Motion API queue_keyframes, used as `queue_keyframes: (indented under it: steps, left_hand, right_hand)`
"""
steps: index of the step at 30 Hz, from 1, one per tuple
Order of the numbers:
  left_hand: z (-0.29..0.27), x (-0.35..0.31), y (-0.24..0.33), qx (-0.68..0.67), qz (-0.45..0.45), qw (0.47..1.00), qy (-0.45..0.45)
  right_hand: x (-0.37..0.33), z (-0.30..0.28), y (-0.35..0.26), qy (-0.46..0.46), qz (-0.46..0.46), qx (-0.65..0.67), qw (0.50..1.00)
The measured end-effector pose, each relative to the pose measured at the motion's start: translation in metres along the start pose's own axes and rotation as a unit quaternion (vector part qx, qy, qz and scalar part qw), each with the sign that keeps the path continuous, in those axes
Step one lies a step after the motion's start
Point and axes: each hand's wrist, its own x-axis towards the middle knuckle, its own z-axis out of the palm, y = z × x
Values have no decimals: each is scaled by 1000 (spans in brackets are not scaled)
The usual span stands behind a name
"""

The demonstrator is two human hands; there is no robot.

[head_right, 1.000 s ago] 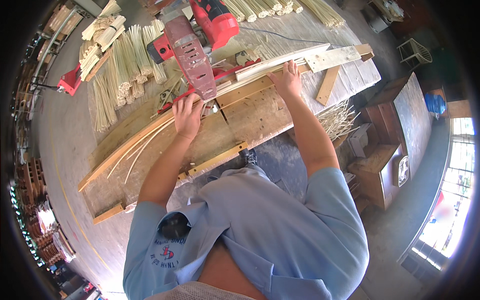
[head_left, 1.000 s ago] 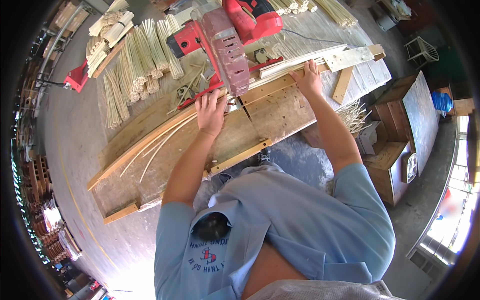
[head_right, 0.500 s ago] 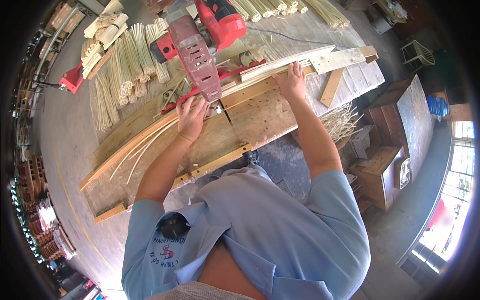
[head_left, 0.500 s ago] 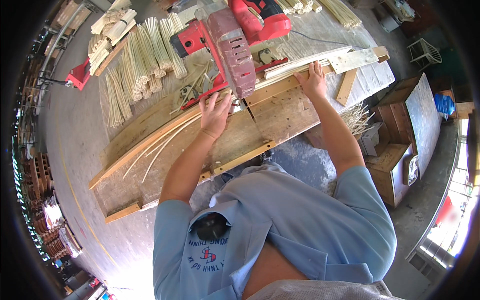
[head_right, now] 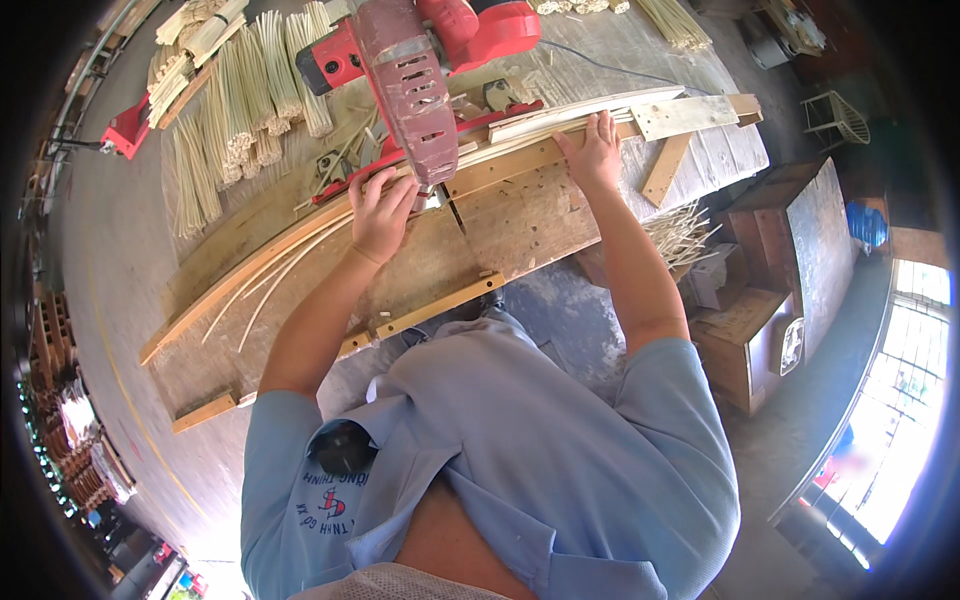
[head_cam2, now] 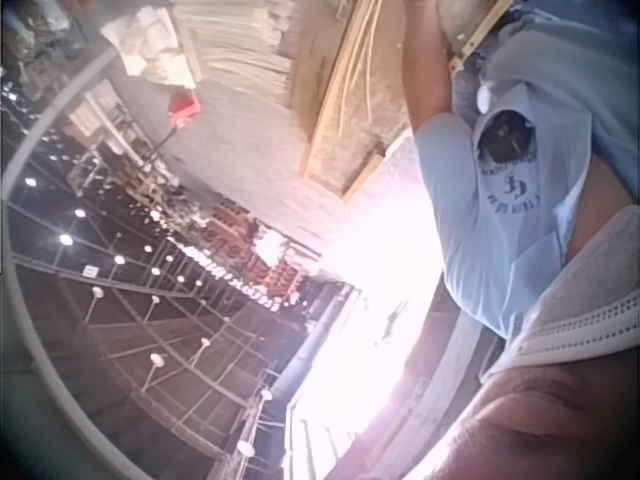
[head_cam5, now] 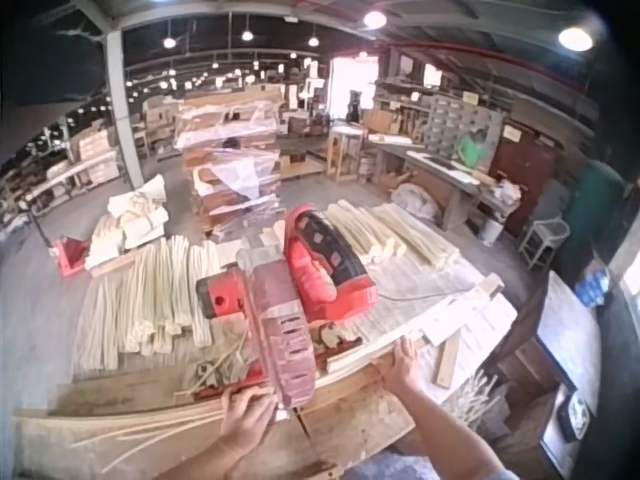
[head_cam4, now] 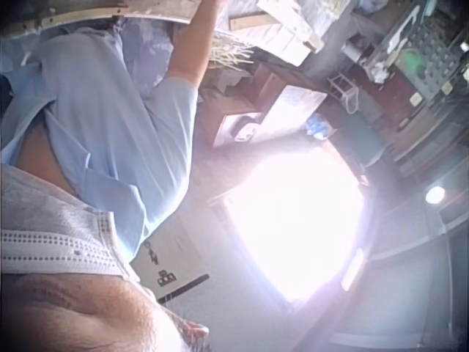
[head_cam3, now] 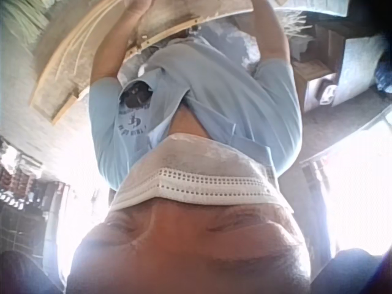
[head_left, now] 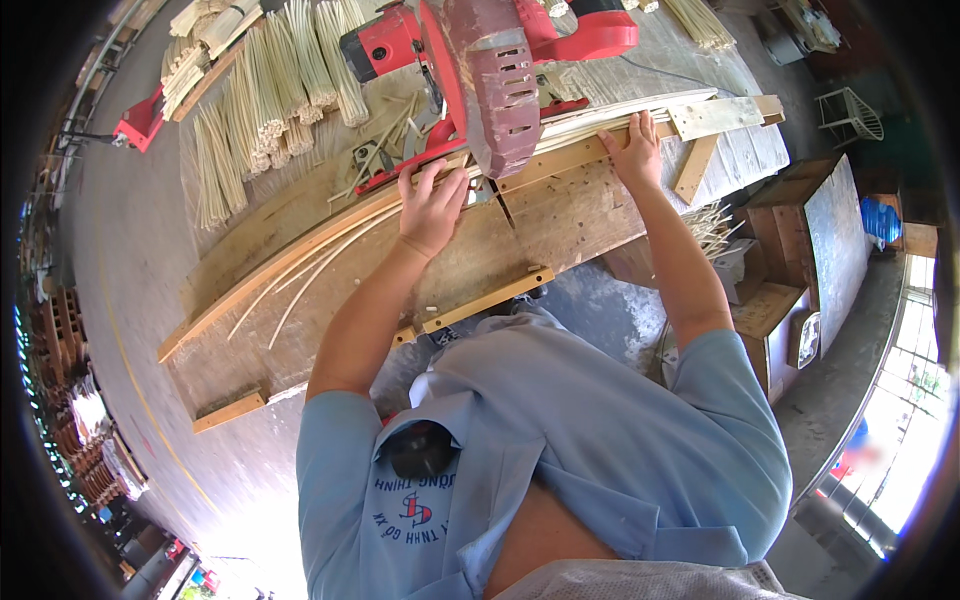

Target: The person gathers bamboo sticks from the floor and a table, aligns them in bundles, and uses a red miter saw to cut them to length. The cut pieces are placed into a cardboard box while the process repeats.

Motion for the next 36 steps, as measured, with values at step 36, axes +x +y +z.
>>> queue_keyframes:
  steps: [36]
  left_hand:
    - [9, -14, -18, -22, 49, 999, -12]
  right_hand:
    - [-5, -20, -11, 31, -6, -59, 998]
